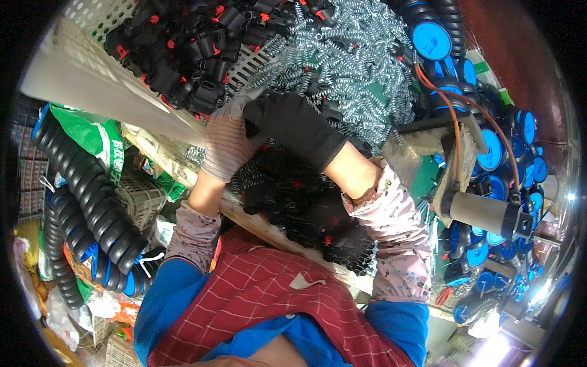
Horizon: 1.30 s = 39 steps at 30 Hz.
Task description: The person repeatedly picks black plastic components and metal springs from a white basket, inserts the springs into the components, and places the assembled units on a wooden board. They then pick up black circular parts with blue centers, attach them to the assemblies, and set the finished units aside. The process is continuous and repetitive throughout the clip.
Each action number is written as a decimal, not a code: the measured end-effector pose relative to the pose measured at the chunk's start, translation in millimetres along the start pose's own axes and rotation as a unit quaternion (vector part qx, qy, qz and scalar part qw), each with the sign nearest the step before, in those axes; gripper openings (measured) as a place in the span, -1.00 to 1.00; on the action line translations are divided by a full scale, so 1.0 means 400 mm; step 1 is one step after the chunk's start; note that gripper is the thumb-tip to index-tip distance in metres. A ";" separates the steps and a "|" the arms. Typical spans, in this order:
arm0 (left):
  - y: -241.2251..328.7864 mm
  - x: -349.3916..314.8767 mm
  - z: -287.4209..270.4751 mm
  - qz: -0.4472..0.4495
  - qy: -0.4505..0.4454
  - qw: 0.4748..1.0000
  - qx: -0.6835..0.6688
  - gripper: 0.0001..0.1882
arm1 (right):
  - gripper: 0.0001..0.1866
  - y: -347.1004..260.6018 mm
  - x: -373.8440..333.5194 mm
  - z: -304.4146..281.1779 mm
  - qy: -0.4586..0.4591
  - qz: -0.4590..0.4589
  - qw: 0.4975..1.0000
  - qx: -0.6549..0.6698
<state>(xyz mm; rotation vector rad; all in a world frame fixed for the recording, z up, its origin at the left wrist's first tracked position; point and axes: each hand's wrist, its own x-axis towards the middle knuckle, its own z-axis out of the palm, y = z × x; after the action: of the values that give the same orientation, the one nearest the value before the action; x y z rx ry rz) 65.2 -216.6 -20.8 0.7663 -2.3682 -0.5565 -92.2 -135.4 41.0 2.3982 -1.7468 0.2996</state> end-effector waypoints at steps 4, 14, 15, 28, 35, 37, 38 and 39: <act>-0.002 0.000 0.001 0.018 0.008 0.999 -0.031 -0.22 | -0.64 0.016 -0.016 -0.017 -0.042 0.041 0.991 0.121; 0.012 -0.010 -0.020 0.067 -0.024 0.997 0.039 -0.20 | -0.58 0.046 0.249 0.114 0.078 -0.050 0.987 0.134; 0.011 -0.011 -0.017 0.067 -0.026 0.997 0.042 -0.20 | -0.55 0.051 0.258 0.132 0.043 -0.065 0.989 0.129; 0.030 -0.021 -0.019 0.064 0.260 0.964 0.008 -0.44 | -0.57 0.114 0.141 -0.012 0.022 -0.003 0.978 0.207; 0.021 -0.033 -0.015 0.050 0.221 0.959 -0.167 -0.44 | -0.80 0.212 0.212 -0.035 0.081 0.051 0.878 0.470; 0.012 -0.037 -0.018 0.095 0.233 0.960 -0.125 -0.49 | -0.75 0.197 0.332 0.040 0.215 -0.009 0.919 0.330; 0.006 -0.038 -0.019 0.124 0.241 0.956 -0.108 -0.52 | -0.74 0.181 0.376 0.073 0.206 -0.040 0.939 0.274; 0.000 -0.035 -0.015 0.159 0.268 0.945 -0.100 -0.61 | -0.74 0.160 0.420 0.104 0.155 -0.030 0.962 0.224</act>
<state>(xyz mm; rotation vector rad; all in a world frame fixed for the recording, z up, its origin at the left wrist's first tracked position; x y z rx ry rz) 78.4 -208.9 -22.0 0.3687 -1.8417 -0.3802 -100.3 -319.8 44.0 2.4988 -1.5875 1.1028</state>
